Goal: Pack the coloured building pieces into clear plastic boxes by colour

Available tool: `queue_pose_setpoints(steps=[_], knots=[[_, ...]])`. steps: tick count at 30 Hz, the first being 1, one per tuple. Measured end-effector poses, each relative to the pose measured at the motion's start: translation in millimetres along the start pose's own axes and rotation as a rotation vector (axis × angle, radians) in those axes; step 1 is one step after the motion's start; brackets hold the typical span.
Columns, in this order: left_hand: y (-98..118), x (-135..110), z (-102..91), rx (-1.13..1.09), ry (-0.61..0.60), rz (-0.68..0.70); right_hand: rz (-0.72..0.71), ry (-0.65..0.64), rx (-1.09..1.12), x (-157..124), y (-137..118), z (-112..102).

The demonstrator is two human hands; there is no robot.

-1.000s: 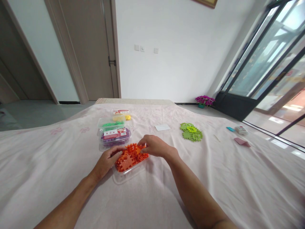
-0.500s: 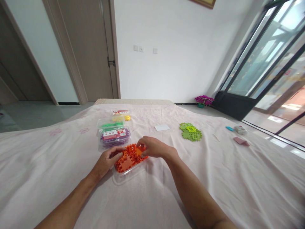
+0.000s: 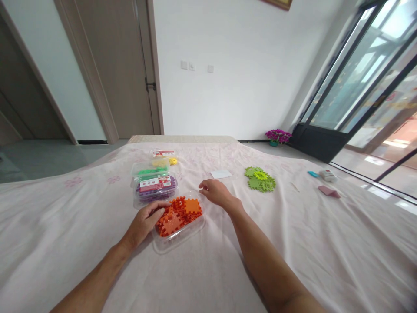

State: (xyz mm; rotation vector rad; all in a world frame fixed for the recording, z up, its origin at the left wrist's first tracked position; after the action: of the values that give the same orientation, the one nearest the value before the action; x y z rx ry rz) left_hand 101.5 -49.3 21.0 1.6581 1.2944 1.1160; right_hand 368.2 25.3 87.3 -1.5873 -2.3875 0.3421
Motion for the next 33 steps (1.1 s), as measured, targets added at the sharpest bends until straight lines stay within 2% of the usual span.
queue_pose_setpoints(steps=[5, 11, 33], knots=[[-0.9, 0.4, -0.5, 0.006, -0.004, 0.000, -0.011, -0.118, -0.052, 4.9, 11.8, 19.9], [-1.3, -0.4, -0.8, -0.004, -0.001, -0.015, -0.027, -0.073, -0.049, 8.7, 17.5, 32.8], [-6.5, 1.2, -1.0, -0.008, -0.014, -0.012, -0.019, -0.024, 0.015, 8.8, 22.1, 39.6]])
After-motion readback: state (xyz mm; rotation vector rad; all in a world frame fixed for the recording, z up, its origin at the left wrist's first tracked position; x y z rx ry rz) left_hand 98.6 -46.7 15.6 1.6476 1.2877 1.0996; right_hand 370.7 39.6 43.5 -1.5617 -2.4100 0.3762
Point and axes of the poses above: each hand's wrist, its own x-axis towards the middle knuckle, its own z-axis out of the palm, y = z × x, the point moved 1 cm from there along x, towards the middle knuckle, and after that the axes turned 1 degree about x, right-handed, at the moved point
